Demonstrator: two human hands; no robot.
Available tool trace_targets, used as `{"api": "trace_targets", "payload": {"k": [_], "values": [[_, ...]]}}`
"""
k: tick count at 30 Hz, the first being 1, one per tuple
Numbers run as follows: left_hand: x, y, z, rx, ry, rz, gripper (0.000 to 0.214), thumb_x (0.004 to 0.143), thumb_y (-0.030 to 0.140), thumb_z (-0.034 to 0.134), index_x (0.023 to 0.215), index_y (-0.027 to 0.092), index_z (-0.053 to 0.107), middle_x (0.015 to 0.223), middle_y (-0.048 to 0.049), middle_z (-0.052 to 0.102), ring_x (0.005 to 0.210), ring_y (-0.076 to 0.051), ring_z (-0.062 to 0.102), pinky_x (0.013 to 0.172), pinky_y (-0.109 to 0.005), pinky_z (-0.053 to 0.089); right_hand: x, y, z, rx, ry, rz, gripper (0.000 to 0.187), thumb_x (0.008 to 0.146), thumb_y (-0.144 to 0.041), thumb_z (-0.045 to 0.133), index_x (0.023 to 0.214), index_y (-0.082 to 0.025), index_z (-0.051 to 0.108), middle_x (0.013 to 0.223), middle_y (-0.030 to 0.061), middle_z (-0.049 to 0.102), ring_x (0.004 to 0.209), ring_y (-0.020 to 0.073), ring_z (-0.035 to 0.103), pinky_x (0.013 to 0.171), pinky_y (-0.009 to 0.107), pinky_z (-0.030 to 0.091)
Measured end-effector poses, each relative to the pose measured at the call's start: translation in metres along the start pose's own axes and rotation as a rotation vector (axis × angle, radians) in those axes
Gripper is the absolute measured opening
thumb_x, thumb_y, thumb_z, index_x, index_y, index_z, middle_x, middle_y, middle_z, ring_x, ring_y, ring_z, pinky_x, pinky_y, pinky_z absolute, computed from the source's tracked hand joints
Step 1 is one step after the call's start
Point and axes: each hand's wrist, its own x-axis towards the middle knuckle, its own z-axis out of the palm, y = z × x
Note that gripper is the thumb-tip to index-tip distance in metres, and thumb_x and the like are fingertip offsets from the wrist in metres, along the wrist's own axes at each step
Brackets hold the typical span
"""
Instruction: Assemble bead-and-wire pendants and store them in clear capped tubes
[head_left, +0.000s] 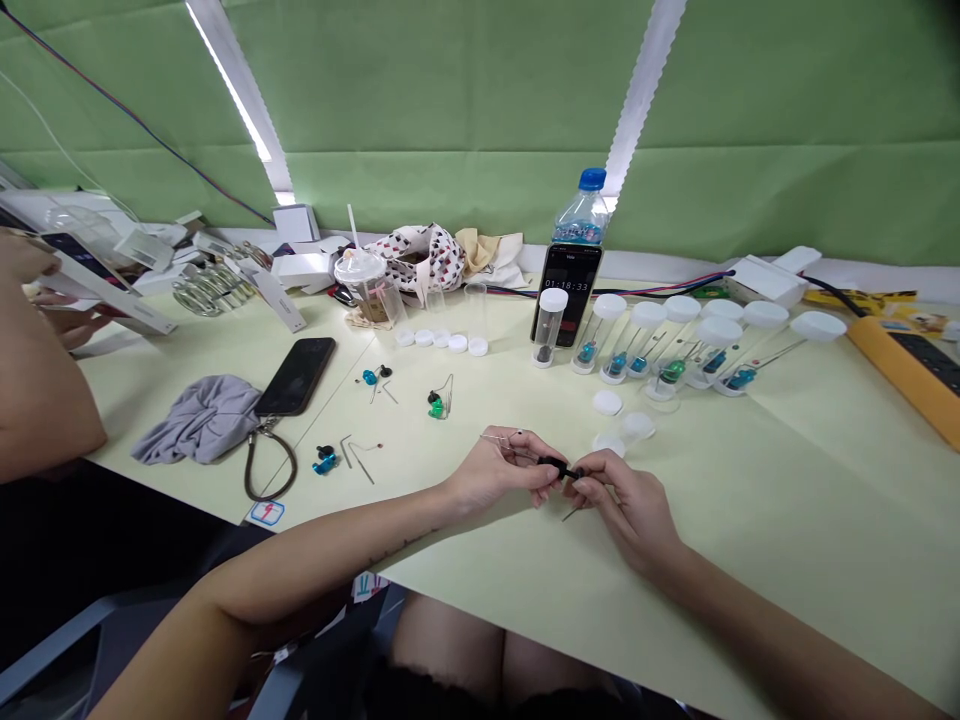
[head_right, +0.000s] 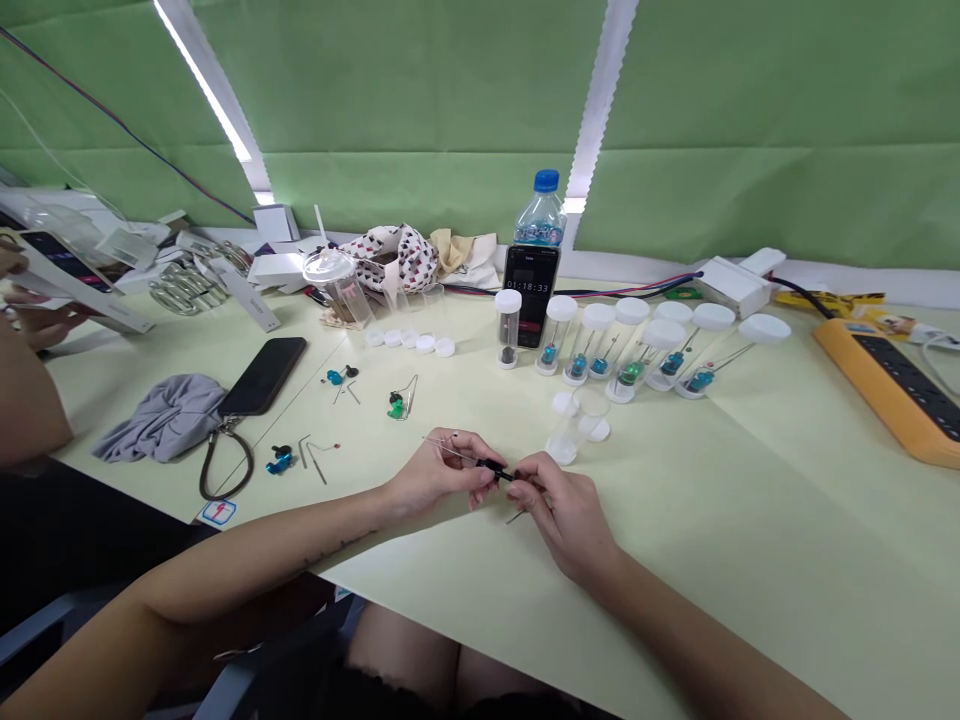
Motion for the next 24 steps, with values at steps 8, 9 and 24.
{"api": "trace_targets", "payload": {"k": [8, 9, 24], "values": [[0.0010, -0.0011, 0.0021, -0.010, 0.036, -0.037, 0.028, 0.065, 0.030, 0.081, 0.080, 0.009, 0.070, 0.060, -0.0025, 0.064, 0.048, -0.009, 0.055, 0.050, -0.021, 0.047, 0.0000, -0.0029, -0.0015, -0.062, -0.025, -0.002, 0.021, 0.095, -0.041, 0.047, 0.083, -0.023, 0.052, 0.066, 0.0003, 0.067, 0.056, 0.0145, 0.064, 0.055, 0.025, 0.050], [0.0009, -0.0015, 0.0026, -0.022, 0.040, -0.038, 0.029, 0.065, 0.031, 0.081, 0.080, 0.009, 0.070, 0.060, -0.0026, 0.064, 0.049, -0.009, 0.055, 0.049, -0.021, 0.046, -0.0002, -0.0025, -0.0015, -0.062, -0.025, -0.004, 0.021, 0.095, -0.040, 0.047, 0.083, -0.023, 0.052, 0.066, 0.0001, 0.067, 0.056, 0.0145, 0.064, 0.054, 0.025, 0.050], [-0.0010, -0.0039, 0.0046, -0.002, 0.024, -0.004, 0.037, 0.063, 0.034, 0.082, 0.087, 0.010, 0.071, 0.065, -0.0024, 0.065, 0.052, -0.008, 0.054, 0.053, -0.022, 0.046, 0.0003, -0.0016, -0.0015, 0.002, -0.010, -0.025, 0.023, 0.095, -0.040, 0.045, 0.083, -0.023, 0.053, 0.068, 0.0017, 0.066, 0.056, 0.0140, 0.063, 0.054, 0.024, 0.051]]}}
